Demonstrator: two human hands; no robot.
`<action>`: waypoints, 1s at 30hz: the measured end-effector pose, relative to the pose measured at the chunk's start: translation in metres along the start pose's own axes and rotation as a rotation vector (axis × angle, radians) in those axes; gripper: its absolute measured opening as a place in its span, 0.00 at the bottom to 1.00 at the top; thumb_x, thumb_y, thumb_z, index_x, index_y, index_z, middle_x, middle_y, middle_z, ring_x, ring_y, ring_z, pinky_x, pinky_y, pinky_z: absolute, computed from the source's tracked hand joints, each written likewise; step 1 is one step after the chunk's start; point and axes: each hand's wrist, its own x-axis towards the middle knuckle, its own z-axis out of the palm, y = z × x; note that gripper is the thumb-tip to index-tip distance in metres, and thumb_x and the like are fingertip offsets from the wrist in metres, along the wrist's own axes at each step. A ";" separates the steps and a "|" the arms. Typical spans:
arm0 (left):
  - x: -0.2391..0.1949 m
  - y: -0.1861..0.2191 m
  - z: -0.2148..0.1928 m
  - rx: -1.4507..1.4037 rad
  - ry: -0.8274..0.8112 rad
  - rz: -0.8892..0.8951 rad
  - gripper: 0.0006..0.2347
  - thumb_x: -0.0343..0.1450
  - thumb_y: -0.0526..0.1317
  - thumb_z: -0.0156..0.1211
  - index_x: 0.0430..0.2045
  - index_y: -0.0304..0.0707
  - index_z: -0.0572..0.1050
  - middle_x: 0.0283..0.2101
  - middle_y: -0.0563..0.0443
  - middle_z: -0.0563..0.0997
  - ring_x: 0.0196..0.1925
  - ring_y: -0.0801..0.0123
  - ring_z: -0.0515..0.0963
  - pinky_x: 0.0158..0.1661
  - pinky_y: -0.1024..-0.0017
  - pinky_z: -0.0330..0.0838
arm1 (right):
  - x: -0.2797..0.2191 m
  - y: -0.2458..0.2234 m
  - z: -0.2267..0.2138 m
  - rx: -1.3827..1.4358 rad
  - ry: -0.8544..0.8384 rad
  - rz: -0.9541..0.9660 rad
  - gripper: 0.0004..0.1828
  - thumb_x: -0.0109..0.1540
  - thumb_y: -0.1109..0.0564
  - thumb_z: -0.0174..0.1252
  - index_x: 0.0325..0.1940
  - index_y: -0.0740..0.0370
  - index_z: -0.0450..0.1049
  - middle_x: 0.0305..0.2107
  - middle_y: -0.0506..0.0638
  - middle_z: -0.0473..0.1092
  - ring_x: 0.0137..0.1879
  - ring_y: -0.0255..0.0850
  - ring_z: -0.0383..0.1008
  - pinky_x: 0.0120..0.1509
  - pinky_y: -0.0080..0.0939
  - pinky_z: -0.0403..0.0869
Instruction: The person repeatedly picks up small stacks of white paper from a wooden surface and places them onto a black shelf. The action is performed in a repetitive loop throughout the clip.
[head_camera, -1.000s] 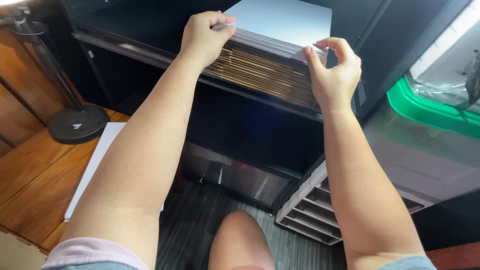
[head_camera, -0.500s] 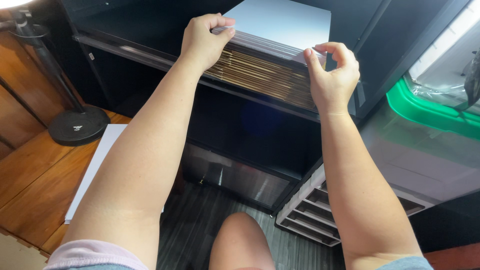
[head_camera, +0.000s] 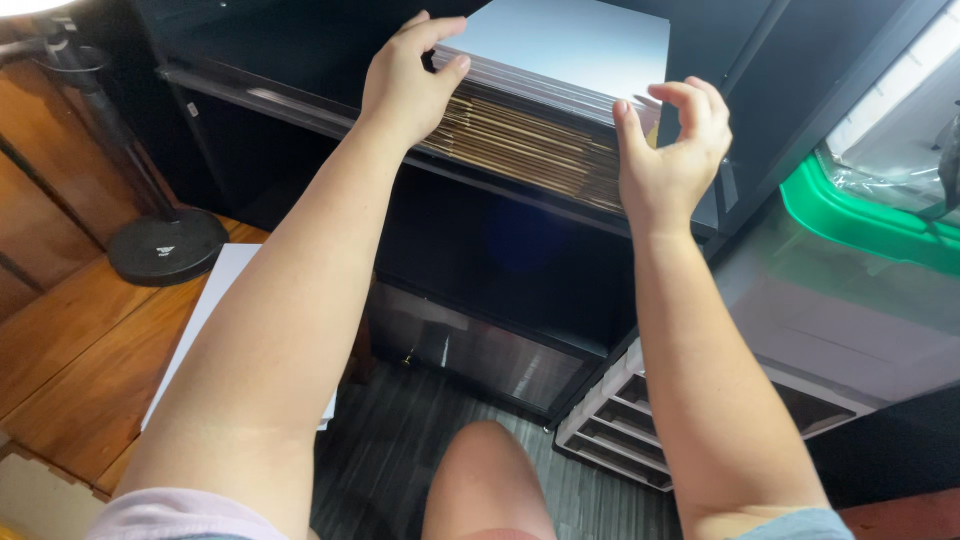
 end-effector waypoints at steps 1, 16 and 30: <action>-0.011 0.003 -0.005 0.002 0.003 -0.003 0.17 0.74 0.41 0.62 0.59 0.55 0.76 0.72 0.42 0.64 0.70 0.55 0.70 0.65 0.59 0.65 | -0.008 -0.012 -0.002 0.003 -0.003 -0.001 0.13 0.60 0.47 0.73 0.44 0.49 0.78 0.54 0.54 0.70 0.63 0.47 0.67 0.65 0.48 0.62; -0.340 -0.166 -0.048 0.108 -0.009 -0.362 0.14 0.65 0.45 0.72 0.45 0.56 0.84 0.64 0.41 0.76 0.72 0.49 0.68 0.67 0.54 0.65 | -0.289 -0.094 0.071 0.502 -0.444 0.009 0.08 0.53 0.62 0.70 0.34 0.52 0.79 0.35 0.47 0.76 0.48 0.49 0.77 0.57 0.50 0.74; -0.452 -0.262 -0.127 0.474 0.389 -0.588 0.28 0.60 0.42 0.77 0.57 0.46 0.75 0.67 0.39 0.70 0.70 0.49 0.70 0.67 0.57 0.66 | -0.378 -0.145 0.074 0.358 -1.256 0.298 0.49 0.53 0.33 0.73 0.74 0.47 0.64 0.72 0.57 0.58 0.73 0.60 0.64 0.73 0.64 0.68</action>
